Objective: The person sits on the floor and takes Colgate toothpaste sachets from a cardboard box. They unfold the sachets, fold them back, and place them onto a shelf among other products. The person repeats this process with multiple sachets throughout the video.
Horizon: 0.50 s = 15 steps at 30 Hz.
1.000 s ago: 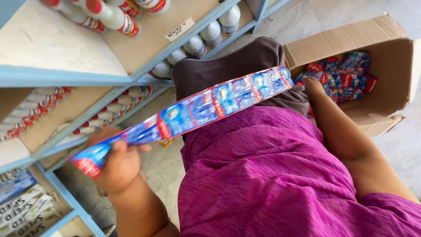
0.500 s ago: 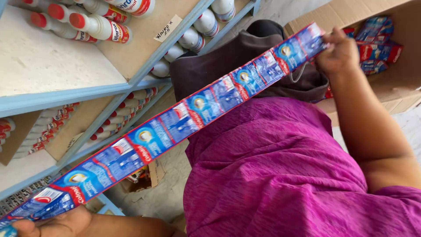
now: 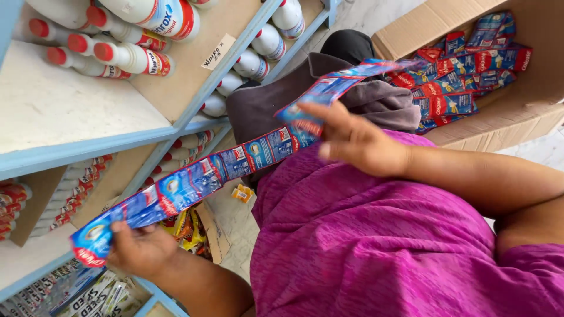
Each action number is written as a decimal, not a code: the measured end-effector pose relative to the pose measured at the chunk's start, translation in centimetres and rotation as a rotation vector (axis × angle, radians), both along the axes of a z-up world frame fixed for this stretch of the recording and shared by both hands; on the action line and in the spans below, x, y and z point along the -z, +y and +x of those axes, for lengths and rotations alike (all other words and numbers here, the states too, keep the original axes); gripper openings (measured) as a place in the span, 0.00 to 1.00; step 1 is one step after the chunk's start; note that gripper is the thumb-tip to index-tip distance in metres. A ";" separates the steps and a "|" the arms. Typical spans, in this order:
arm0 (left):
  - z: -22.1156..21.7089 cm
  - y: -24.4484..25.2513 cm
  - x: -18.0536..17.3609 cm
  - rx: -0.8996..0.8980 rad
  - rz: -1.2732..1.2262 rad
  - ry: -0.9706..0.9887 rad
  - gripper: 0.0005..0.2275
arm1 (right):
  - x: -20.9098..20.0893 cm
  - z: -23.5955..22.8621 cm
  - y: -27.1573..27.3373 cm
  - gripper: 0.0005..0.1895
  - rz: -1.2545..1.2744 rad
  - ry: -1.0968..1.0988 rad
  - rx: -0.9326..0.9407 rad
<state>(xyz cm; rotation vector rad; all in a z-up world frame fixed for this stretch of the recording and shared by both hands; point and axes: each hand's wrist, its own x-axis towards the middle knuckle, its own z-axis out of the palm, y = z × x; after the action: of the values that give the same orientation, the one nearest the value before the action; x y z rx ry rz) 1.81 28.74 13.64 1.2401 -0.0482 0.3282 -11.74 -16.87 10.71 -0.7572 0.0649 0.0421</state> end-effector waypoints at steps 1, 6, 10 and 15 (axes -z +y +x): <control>0.1 -1.2 -0.2 0.040 0.082 -0.085 0.14 | -1.9 0.2 0.2 0.36 -0.228 -0.165 -0.101; -0.9 -7.9 -2.2 0.127 0.403 -0.155 0.05 | -3.3 0.2 0.5 0.44 -0.747 -0.570 -0.269; -1.9 -14.4 -3.1 0.453 1.174 -0.261 0.10 | -4.1 1.0 0.2 0.46 -0.803 -0.507 -0.277; -2.4 -16.9 -1.8 0.900 1.219 -0.071 0.24 | -5.2 1.3 2.2 0.45 -0.826 -0.813 -0.153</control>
<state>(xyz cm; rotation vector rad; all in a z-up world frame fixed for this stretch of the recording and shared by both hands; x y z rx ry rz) -0.54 11.88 15.40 2.2259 -0.9524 -0.5500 -10.47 -14.71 15.88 -1.5508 -0.7944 -0.1598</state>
